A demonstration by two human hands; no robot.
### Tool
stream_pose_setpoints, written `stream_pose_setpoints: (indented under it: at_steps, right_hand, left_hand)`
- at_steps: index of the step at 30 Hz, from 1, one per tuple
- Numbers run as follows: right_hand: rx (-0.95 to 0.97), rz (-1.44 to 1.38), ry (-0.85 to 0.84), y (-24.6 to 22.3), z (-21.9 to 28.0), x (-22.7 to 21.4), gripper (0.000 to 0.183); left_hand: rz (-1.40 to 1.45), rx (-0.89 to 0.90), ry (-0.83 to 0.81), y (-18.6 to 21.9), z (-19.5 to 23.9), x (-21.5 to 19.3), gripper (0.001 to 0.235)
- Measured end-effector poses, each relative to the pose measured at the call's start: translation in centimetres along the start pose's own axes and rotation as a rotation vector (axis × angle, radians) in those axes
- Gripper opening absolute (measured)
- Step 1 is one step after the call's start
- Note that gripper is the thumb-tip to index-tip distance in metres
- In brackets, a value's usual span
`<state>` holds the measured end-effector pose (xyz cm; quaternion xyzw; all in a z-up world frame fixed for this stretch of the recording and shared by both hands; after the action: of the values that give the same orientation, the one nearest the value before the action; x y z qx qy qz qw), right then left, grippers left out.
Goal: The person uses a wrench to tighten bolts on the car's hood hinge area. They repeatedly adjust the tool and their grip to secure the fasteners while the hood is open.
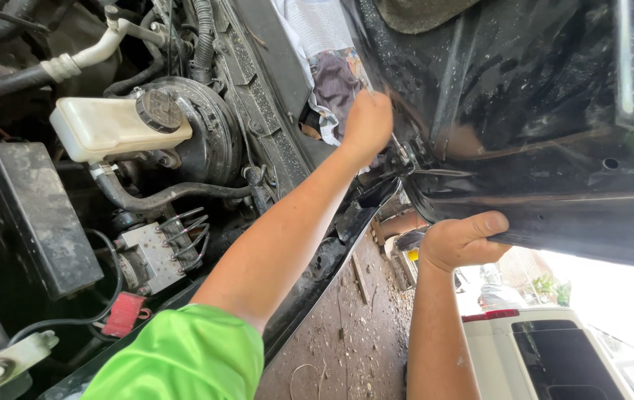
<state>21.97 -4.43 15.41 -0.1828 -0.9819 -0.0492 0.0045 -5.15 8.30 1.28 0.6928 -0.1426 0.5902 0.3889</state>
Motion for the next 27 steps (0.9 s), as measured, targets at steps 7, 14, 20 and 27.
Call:
stream_pose_setpoints:
  at_steps: [7, 14, 20, 27]
  right_hand:
    - [0.0, 0.001, 0.019, -0.3, 0.3, -0.4, 0.073]
    - [-0.031, 0.049, 0.062, -0.4, -0.2, -0.2, 0.071]
    - [-0.076, 0.037, 0.13, -0.2, 0.2, -0.8, 0.07]
    - [-0.004, 0.026, 0.087, 0.0, -0.2, -0.6, 0.072]
  left_hand:
    - [-0.249, 0.785, 0.064, 9.2, 9.8, 0.2, 0.023]
    - [-0.272, 0.747, 0.074, 7.6, 5.4, 0.6, 0.017]
    - [-0.235, 0.843, 0.022, 8.4, 12.1, 0.5, 0.016]
    - [-0.393, 1.317, -0.463, 10.8, 19.9, 3.6, 0.021]
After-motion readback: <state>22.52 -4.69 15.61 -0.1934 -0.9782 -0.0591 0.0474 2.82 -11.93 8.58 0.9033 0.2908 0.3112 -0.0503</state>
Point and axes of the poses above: each hand's wrist, its own z-axis away from the middle knuckle, its own x-axis out of the palm, y = z × x, the point moved 10 cm from there along -z, towards the middle knuckle, and after that the axes turned 11 degrees about z, right-handed, at the moved point
